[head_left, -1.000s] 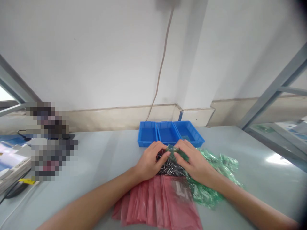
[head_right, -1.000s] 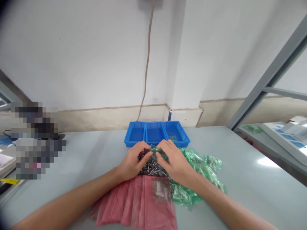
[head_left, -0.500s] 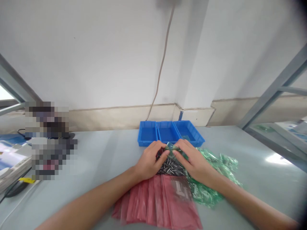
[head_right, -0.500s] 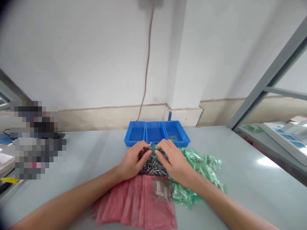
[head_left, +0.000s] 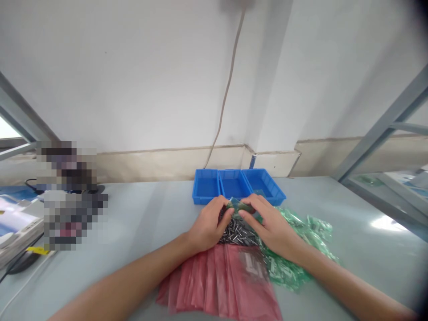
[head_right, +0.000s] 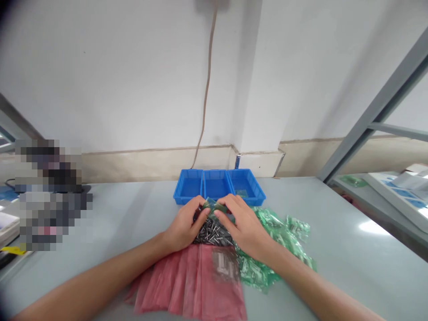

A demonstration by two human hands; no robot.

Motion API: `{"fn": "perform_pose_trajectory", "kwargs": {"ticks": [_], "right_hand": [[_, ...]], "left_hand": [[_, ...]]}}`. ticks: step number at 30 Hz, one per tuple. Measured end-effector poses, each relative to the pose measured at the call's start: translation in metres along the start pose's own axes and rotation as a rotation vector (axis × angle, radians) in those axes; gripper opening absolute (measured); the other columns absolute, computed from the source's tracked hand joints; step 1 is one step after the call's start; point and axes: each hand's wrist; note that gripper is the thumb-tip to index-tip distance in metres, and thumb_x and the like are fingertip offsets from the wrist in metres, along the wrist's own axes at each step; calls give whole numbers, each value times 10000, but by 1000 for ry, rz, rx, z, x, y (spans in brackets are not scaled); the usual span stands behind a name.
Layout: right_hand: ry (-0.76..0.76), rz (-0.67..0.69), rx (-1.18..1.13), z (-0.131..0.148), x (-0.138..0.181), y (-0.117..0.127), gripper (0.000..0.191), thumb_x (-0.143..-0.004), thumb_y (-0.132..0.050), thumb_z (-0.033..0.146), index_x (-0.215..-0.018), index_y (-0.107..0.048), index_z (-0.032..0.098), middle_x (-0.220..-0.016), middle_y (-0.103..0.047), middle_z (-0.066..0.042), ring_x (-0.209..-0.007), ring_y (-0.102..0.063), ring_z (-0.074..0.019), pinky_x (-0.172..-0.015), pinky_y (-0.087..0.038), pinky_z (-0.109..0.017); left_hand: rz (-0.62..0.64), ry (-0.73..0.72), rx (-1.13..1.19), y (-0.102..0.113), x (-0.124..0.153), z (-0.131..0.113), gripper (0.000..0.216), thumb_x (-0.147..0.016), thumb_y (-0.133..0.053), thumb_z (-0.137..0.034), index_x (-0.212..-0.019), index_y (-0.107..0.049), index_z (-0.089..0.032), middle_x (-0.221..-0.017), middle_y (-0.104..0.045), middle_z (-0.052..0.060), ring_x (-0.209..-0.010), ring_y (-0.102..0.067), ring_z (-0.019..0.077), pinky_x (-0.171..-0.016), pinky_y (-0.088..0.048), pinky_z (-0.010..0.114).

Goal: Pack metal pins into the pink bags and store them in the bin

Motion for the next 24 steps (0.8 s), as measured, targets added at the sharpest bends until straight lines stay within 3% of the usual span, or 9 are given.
{"fn": "perform_pose_trajectory", "kwargs": {"ticks": [11, 16, 24], "right_hand": [[72, -71, 39, 0, -2, 3, 208, -1123, -470, 301, -943, -564, 252, -863, -634, -34, -851, -579, -244, -771, -476, -378], [106, -69, 23, 2, -2, 3, 227, -1133, -457, 297, -934, -556, 249, -862, -618, -26, -841, -558, -235, -774, -455, -370], [19, -43, 8, 1, -1, 2, 159, -1118, -495, 345, -1037, -605, 263, -959, -662, -38, -924, -590, -253, -806, -468, -389]], "left_hand": [[-15, -11, 38, 1, 0, -2, 186, -1108, -518, -378, -1144, -592, -211, -1023, -652, 42, -903, -597, 193, -830, -460, 312], [-15, 3, 20, 0, 1, 0, 177, -1101, -535, -374, -1126, -604, -213, -989, -646, 29, -894, -593, 190, -830, -458, 309], [-16, 37, 27, -2, 0, 2, 173, -1111, -519, -363, -1048, -582, -215, -957, -633, 19, -859, -579, 182, -807, -449, 305]]}}
Point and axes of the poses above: each hand's wrist, its own x-axis away from the middle knuckle, its own y-axis out of the back of the hand, z = x × y
